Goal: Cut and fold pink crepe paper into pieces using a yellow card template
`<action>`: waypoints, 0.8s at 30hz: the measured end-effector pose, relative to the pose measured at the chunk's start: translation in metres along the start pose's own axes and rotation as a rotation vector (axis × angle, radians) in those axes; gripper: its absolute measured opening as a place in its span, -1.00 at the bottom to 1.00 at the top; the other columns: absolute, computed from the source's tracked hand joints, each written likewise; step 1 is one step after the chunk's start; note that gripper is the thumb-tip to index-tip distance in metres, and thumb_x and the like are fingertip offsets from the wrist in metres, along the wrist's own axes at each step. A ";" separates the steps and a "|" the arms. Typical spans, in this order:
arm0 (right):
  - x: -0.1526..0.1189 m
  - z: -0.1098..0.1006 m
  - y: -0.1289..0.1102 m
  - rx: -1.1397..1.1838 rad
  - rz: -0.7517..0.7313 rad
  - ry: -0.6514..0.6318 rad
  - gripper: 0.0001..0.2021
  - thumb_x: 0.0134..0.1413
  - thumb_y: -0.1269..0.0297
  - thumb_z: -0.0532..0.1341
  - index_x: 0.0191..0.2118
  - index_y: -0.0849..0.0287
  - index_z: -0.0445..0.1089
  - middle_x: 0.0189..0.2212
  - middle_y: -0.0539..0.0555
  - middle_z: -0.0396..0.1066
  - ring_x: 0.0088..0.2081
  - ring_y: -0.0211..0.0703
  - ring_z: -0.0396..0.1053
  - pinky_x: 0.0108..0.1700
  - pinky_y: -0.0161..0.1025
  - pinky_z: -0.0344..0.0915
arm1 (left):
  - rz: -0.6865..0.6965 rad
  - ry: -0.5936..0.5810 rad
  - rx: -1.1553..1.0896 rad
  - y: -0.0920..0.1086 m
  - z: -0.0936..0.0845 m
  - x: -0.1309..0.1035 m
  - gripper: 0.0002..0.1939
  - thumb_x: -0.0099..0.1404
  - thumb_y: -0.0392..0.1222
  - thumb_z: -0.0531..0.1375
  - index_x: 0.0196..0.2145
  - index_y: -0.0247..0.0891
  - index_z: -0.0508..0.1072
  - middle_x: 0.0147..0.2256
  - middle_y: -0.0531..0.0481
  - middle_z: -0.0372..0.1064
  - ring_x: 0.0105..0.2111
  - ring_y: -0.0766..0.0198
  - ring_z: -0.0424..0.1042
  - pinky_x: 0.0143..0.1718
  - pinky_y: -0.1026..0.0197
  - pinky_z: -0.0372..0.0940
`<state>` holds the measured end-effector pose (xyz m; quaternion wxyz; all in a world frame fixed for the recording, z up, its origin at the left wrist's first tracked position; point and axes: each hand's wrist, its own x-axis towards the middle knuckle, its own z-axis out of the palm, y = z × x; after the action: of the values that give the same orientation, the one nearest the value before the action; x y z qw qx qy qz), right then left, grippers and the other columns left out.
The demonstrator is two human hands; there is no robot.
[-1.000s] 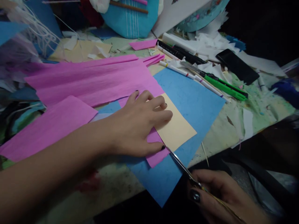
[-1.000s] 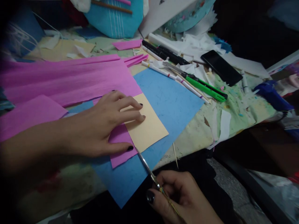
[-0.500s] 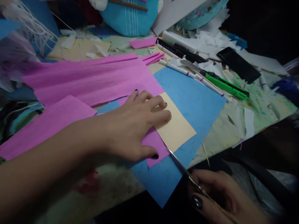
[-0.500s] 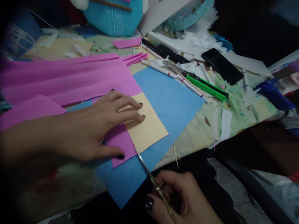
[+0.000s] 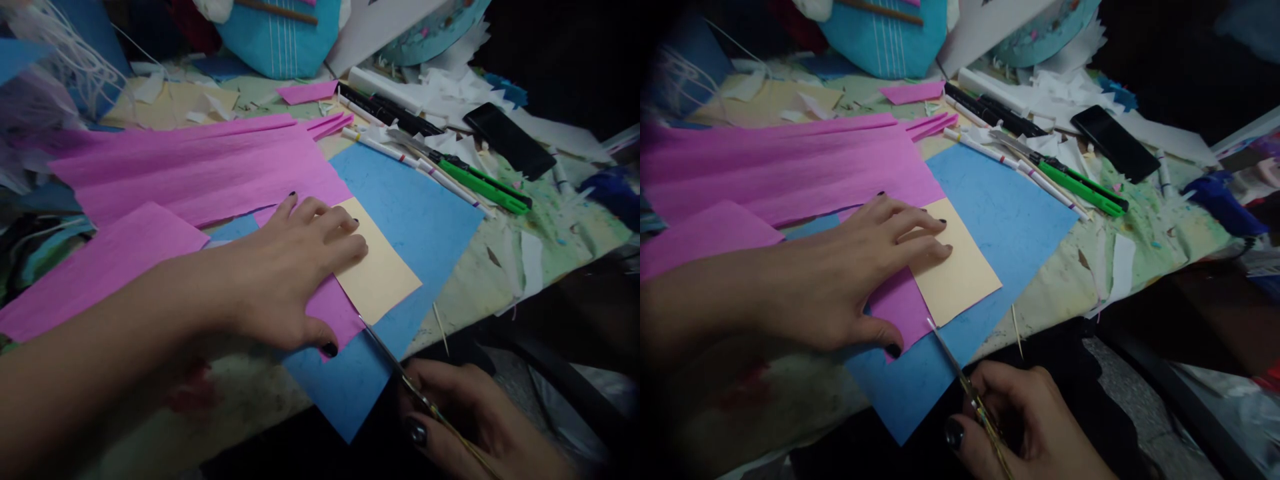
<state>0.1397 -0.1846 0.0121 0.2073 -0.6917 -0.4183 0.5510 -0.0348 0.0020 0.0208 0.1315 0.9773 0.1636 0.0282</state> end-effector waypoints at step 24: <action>0.006 0.007 -0.001 -0.075 -0.028 0.158 -0.55 -0.08 -0.15 0.24 -0.64 0.16 0.36 -0.74 -0.05 0.02 -0.64 -0.35 0.02 -0.62 -0.42 0.12 | 0.011 -0.022 0.003 0.000 0.000 0.000 -0.23 -0.04 0.24 0.28 0.06 -0.20 0.29 0.14 -0.25 0.16 0.09 -0.27 0.13 0.09 -0.33 -0.01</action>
<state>0.1327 -0.1806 0.0072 0.2214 -0.7344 -0.4306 0.4756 -0.0345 0.0026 0.0211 0.1318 0.9787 0.1567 0.0179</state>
